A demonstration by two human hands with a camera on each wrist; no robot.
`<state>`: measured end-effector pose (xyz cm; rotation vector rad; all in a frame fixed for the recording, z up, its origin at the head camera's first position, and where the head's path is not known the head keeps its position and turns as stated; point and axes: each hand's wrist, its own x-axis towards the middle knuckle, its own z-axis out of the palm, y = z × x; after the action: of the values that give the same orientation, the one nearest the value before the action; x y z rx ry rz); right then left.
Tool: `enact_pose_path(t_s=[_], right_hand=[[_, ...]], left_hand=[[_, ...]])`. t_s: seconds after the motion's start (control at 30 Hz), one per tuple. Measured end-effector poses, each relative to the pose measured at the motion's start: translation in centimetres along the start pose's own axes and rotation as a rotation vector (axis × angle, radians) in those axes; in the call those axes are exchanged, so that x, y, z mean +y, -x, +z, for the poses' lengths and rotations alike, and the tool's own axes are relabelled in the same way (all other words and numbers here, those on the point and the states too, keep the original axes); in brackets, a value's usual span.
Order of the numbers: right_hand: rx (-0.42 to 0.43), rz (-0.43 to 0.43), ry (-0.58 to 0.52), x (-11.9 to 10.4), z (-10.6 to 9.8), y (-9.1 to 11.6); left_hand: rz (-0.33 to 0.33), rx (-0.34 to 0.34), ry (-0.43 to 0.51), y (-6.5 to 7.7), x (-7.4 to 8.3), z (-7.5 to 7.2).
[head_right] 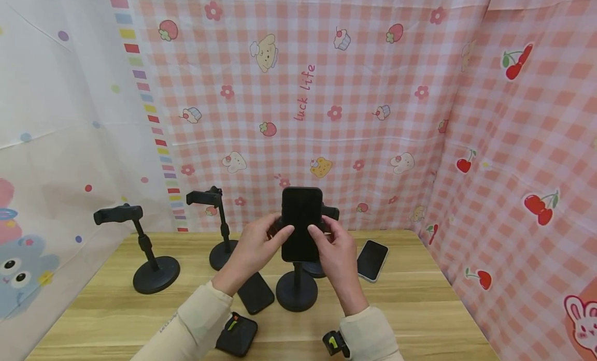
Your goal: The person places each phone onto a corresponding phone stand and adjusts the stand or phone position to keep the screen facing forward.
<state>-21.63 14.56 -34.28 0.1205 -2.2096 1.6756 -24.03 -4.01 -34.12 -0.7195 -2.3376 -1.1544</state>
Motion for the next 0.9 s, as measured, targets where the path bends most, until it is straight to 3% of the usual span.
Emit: enact_pose_path(t_s=[0.4,0.9], right_hand=[[-0.029,-0.003,0.001,0.25,-0.02,-0.46],[-0.041,-0.026,0.015,0.65,-0.17,-0.66]], left_hand=[[-0.023,0.0,0.057,0.02,-0.03,0.11],[0.013,0.037,0.011,0.23,0.24,0.57]])
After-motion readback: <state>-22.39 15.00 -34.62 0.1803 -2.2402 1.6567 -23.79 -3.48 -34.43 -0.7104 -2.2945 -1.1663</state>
